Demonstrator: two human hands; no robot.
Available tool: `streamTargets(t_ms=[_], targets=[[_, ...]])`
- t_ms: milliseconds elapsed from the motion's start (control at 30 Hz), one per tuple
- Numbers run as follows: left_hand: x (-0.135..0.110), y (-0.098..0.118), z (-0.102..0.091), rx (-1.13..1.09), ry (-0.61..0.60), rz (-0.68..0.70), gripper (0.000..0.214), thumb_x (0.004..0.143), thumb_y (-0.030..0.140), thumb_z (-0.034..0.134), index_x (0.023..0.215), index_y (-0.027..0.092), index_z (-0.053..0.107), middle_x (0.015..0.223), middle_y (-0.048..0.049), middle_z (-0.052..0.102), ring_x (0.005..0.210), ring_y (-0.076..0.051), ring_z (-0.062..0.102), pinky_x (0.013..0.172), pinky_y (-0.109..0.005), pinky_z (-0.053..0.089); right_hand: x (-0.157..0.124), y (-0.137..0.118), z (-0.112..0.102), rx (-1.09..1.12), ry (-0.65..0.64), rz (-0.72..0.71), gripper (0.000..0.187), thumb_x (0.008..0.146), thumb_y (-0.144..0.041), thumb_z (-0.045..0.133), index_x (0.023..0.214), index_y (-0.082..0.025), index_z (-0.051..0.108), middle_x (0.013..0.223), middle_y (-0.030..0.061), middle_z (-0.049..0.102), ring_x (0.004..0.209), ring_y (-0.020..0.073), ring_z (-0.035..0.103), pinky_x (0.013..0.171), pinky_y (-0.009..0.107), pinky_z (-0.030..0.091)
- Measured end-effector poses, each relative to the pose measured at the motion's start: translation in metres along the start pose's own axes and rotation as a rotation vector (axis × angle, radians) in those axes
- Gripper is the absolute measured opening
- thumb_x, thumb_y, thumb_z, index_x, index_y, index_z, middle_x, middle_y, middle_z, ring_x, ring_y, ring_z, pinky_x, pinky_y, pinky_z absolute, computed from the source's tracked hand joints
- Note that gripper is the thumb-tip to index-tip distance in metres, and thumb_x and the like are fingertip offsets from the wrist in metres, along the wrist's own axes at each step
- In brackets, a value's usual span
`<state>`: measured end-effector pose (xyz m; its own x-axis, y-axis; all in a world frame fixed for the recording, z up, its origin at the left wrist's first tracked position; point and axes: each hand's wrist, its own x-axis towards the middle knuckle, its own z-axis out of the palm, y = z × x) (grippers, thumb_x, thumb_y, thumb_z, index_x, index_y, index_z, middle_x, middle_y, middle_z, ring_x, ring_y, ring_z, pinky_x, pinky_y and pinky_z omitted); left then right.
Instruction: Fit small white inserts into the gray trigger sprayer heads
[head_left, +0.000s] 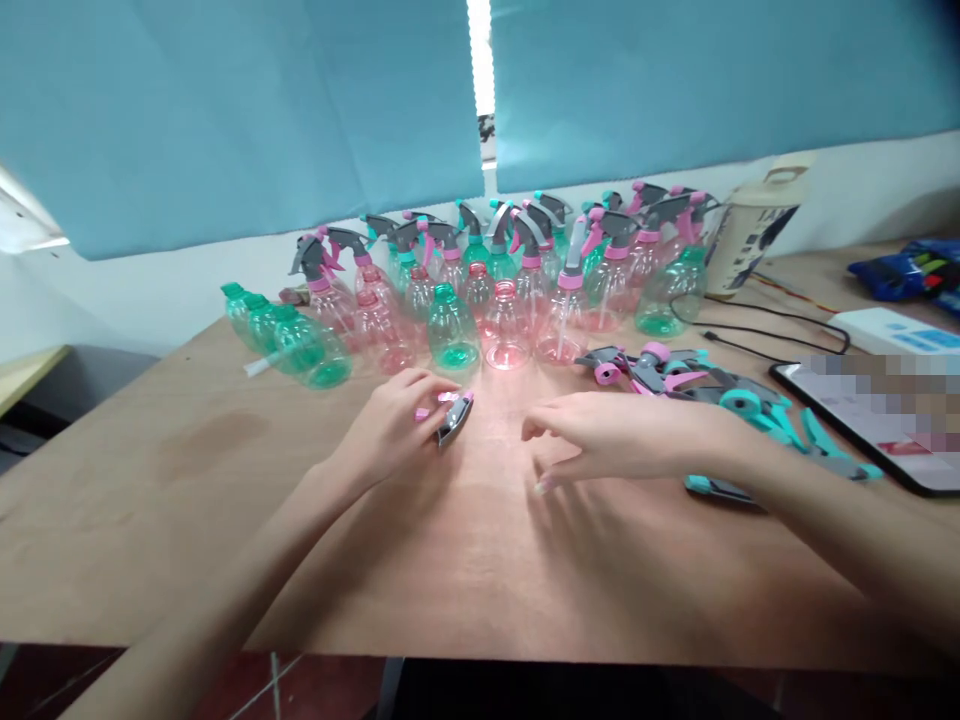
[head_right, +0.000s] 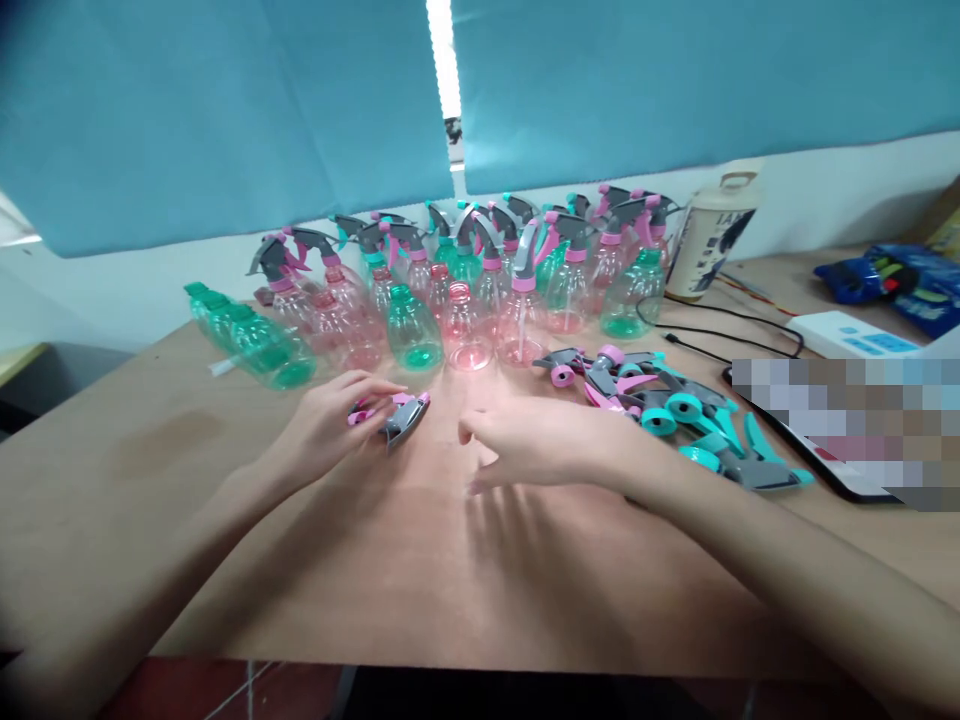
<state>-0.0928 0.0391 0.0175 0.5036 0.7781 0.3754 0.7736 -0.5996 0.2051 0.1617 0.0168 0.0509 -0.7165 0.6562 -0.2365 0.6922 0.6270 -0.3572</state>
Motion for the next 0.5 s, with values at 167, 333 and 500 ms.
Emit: streamTargets(t_ms=[167,333,500], targets=[[0.039,0.032,0.009,-0.06,-0.057,0.108,0.018,0.091,0.021,0.049,0.099,0.017,0.064,0.095,-0.0053,0.066,0.086,-0.017,0.062,0.074,-0.029,0.048,0.021,-0.014,0.038,-0.101,0.16,-0.097,0.053,0.077,-0.05,0.065,0.107,-0.007,0.059,0.115,0.021,0.058,0.109,0.0327,0.054,0.09,0.042,0.044],[0.079,0.058,0.026,-0.132,-0.12,0.173,0.018,0.088,0.015,0.051,0.102,0.018,0.063,0.098,-0.0045,0.066,0.086,-0.016,0.062,0.076,-0.029,0.049,0.017,-0.025,0.055,-0.155,0.126,-0.128,0.077,0.067,-0.056,0.071,0.119,-0.001,0.054,0.117,0.0255,0.059,0.115,0.0368,0.052,0.092,0.044,0.044],[0.095,0.093,0.064,-0.186,-0.309,0.355,0.026,0.086,0.02,0.058,0.111,0.022,0.06,0.112,-0.0066,0.059,0.104,-0.02,0.055,0.086,-0.031,0.046,-0.008,-0.039,0.045,-0.148,0.011,-0.188,0.025,0.077,-0.027,0.067,0.094,-0.01,0.064,0.082,0.0115,0.071,0.071,0.0242,0.067,0.06,0.032,0.049]])
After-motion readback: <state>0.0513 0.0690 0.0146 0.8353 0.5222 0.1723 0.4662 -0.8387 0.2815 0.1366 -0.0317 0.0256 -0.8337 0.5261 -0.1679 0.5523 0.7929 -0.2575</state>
